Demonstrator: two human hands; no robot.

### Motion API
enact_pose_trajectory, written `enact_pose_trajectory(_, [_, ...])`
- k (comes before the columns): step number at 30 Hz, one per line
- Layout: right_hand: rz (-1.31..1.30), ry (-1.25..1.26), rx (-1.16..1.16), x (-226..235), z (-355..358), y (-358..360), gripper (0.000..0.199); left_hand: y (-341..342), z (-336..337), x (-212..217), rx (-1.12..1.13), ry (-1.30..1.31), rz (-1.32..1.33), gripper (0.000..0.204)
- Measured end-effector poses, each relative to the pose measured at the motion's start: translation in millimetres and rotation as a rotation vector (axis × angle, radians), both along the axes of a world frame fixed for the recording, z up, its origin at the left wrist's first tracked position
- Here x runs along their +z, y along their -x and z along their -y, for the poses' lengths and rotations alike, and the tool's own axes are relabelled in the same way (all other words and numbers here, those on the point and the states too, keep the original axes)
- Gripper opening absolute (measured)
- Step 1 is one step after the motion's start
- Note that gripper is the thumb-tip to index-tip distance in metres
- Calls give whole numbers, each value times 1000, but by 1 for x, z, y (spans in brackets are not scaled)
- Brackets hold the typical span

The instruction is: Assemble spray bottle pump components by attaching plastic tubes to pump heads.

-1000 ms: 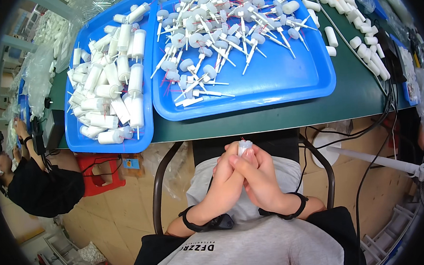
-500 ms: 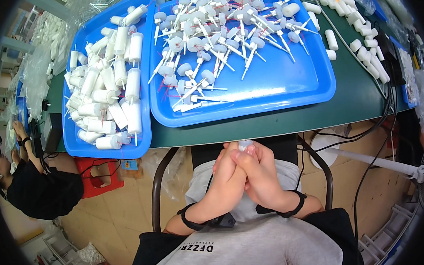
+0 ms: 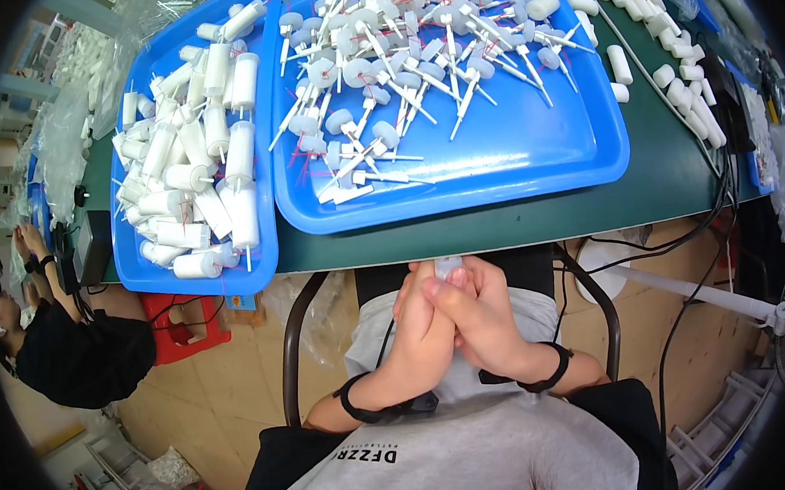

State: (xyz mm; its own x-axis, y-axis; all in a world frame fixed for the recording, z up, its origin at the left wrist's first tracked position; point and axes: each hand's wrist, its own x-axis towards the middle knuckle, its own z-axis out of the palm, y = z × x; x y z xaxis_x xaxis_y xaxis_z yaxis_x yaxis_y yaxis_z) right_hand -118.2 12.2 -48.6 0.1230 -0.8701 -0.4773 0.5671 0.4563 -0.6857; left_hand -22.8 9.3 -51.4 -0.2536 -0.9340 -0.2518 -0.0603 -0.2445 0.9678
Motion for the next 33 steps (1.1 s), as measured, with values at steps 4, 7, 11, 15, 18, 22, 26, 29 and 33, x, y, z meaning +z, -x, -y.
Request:
enact_pose_trajectory(4, [-54,-27,14,3,-10,2,27,-1,-15,-5,-49,-38,35,24])
enact_pose_trajectory(7, [-157,2,58,8,-4,3,27,-4,4,-1,-54,-171,-197,25])
enact_pose_trajectory(11, [-217,81,30,15,-4,2,38,-1,-5,4,-1,-240,-501,34])
enact_pose_trajectory(15, [-338,501,121,34,-26,12,82,-24,2,25,-491,-89,-585,50])
enact_pose_trajectory(18, [-415,871,-34,50,-26,16,99,-14,2,34,-665,-134,-1164,63])
enact_pose_trajectory(22, [-790,1183,-65,77,-12,30,86,-3,-1,44,-596,34,-1075,63])
enact_pose_trajectory(26, [-774,1187,-94,79,-14,37,86,-8,-1,64,-586,-39,-1003,64])
enact_pose_trajectory(29, [-770,1204,42,82,-8,42,69,-17,3,62,-746,-59,-991,65])
enact_pose_trajectory(33, [-761,1136,188,88,-9,44,62,-24,5,58,-761,-80,-882,61])
